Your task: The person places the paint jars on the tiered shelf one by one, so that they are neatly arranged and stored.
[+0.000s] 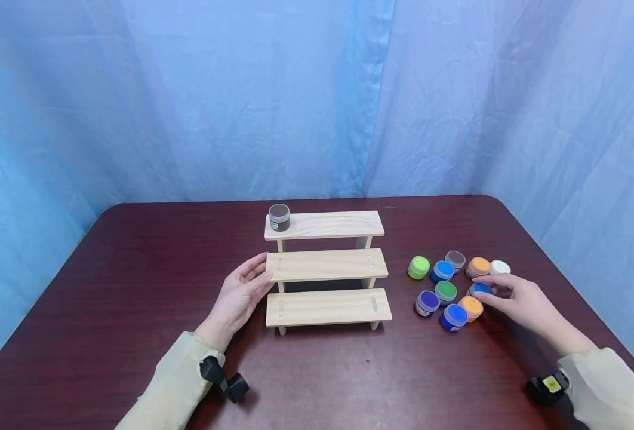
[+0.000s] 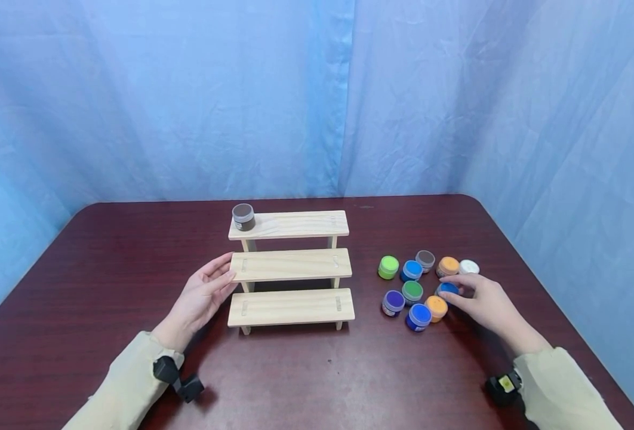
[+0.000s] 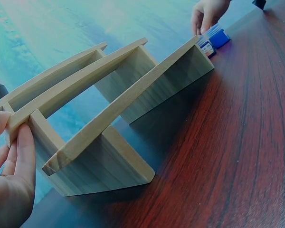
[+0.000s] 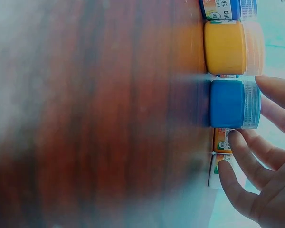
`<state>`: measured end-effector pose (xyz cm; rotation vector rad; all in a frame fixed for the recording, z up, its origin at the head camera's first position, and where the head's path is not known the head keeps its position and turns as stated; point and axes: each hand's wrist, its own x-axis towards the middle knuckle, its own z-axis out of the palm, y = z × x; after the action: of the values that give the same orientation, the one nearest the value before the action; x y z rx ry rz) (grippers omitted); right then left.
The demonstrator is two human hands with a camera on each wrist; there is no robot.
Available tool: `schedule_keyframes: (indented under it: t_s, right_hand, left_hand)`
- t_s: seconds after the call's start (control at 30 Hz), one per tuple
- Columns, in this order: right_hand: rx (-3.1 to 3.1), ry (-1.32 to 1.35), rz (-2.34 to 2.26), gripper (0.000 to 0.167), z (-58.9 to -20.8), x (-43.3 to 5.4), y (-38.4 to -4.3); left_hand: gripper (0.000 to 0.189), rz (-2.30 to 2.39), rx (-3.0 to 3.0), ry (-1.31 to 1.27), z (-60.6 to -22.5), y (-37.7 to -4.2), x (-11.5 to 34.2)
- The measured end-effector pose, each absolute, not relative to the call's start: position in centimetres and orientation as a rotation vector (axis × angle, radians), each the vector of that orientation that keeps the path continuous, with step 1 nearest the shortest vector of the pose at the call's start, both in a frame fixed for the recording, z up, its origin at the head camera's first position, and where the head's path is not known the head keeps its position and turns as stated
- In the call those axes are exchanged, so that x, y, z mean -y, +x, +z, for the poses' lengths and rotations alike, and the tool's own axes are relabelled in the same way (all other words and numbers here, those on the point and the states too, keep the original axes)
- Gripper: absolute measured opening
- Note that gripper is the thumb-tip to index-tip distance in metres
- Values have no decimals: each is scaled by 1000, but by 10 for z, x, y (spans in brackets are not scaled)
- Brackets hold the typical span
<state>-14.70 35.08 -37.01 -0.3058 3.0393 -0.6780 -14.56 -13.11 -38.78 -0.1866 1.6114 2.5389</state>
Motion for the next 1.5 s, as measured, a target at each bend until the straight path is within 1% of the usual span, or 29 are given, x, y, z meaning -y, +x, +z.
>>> schedule_keyframes:
  t_s: [1.07,1.5]
  right_hand:
    - [-3025,-391,-649,42,-368,-355,-145]
    - [-3116,-453,-641,37,-365,-358,-147]
  left_hand:
    - [54,2541,-1600,-186,-384,-144,131]
    - [54,2573,-1553,-185,-385,-144,131]
